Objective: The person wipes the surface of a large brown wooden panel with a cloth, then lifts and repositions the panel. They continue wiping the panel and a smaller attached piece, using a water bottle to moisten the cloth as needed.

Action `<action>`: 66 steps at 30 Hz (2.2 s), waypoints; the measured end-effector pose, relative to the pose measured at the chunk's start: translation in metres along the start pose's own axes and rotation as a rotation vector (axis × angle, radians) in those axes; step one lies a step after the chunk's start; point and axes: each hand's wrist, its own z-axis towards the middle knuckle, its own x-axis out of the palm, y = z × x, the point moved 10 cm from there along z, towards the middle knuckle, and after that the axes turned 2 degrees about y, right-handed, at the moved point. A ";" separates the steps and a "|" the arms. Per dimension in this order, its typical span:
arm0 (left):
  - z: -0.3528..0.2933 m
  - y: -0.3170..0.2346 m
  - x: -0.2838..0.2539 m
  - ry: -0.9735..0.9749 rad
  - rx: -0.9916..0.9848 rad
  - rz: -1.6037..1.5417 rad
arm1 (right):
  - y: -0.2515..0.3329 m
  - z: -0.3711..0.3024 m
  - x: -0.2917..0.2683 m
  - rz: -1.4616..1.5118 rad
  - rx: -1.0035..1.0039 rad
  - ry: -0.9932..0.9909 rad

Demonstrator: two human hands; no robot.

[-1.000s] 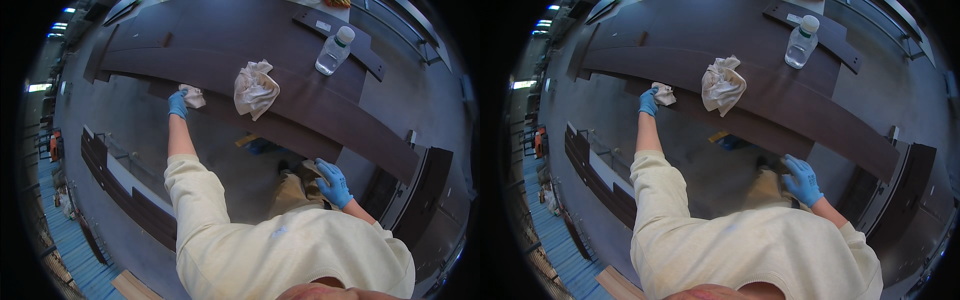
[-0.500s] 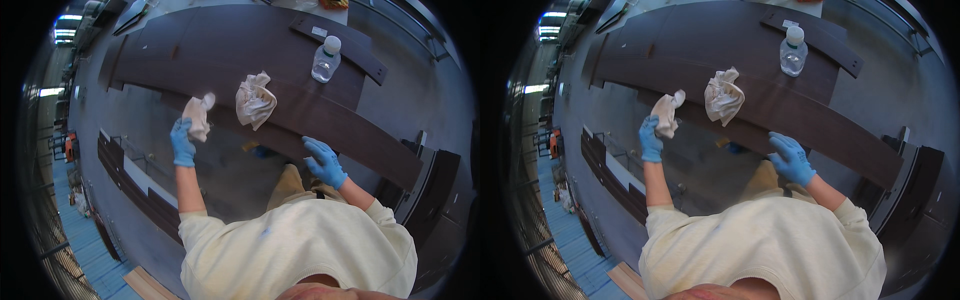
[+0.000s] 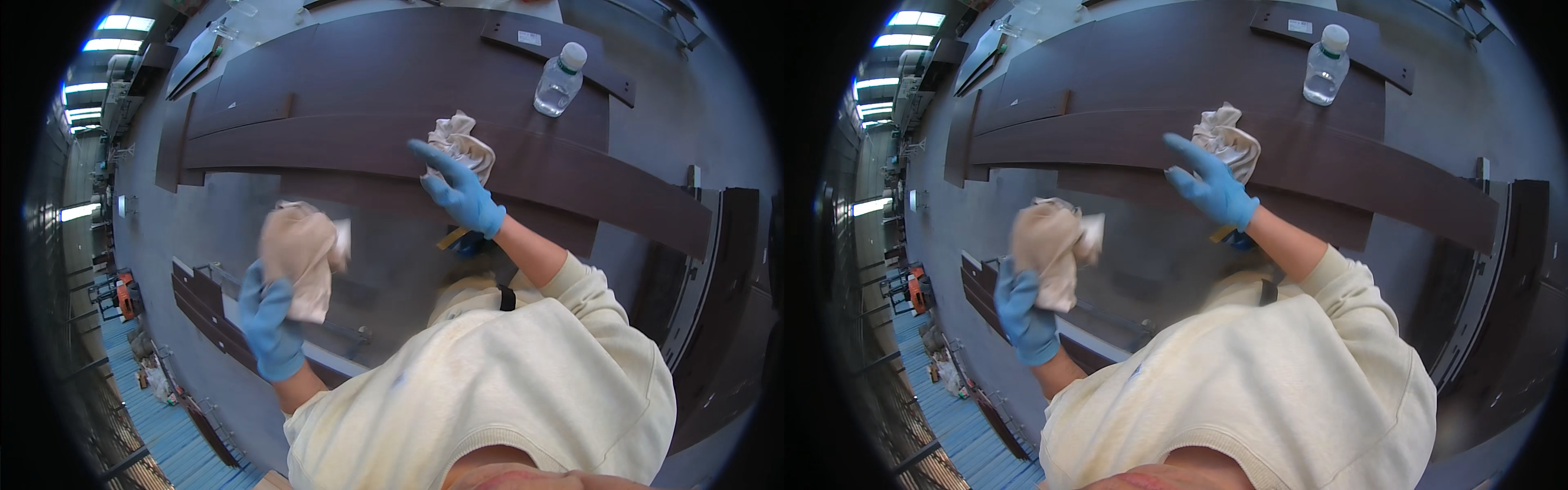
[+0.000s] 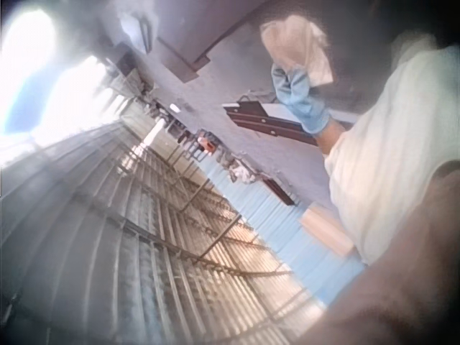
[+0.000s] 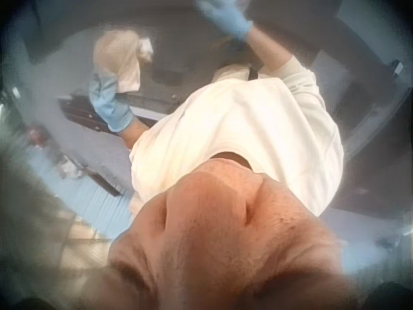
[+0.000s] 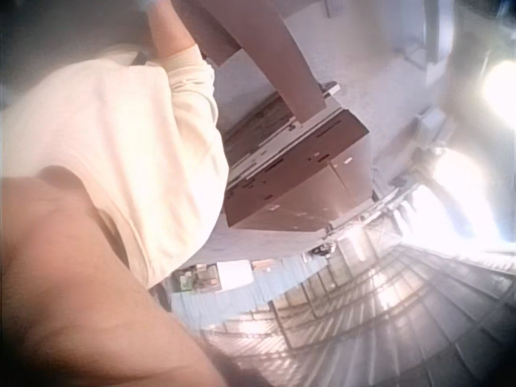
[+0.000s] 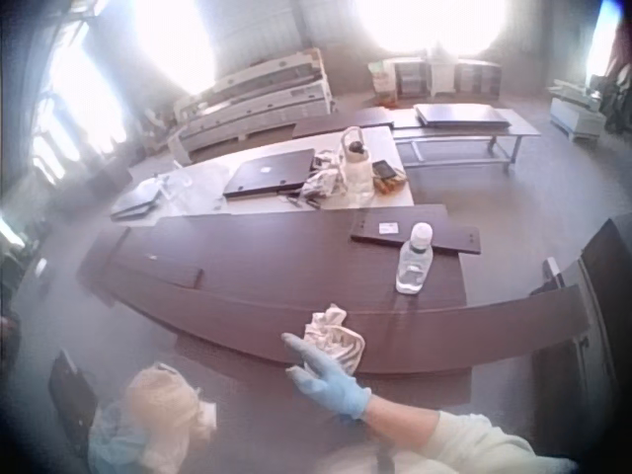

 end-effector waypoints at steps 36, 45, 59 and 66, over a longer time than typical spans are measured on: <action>-0.106 0.140 0.407 0.877 -0.150 -0.327 | 0.040 -0.254 -0.215 0.627 0.065 -0.386; 0.007 0.151 0.394 0.904 0.109 -0.100 | 0.066 -0.176 -0.207 -0.472 -0.134 -0.245; 0.024 0.022 0.424 0.827 1.313 0.366 | 0.126 -0.105 -0.213 -0.910 -0.383 -0.458; -0.035 0.121 0.446 0.988 1.202 0.669 | 0.049 -0.171 -0.252 -1.447 -0.211 -0.204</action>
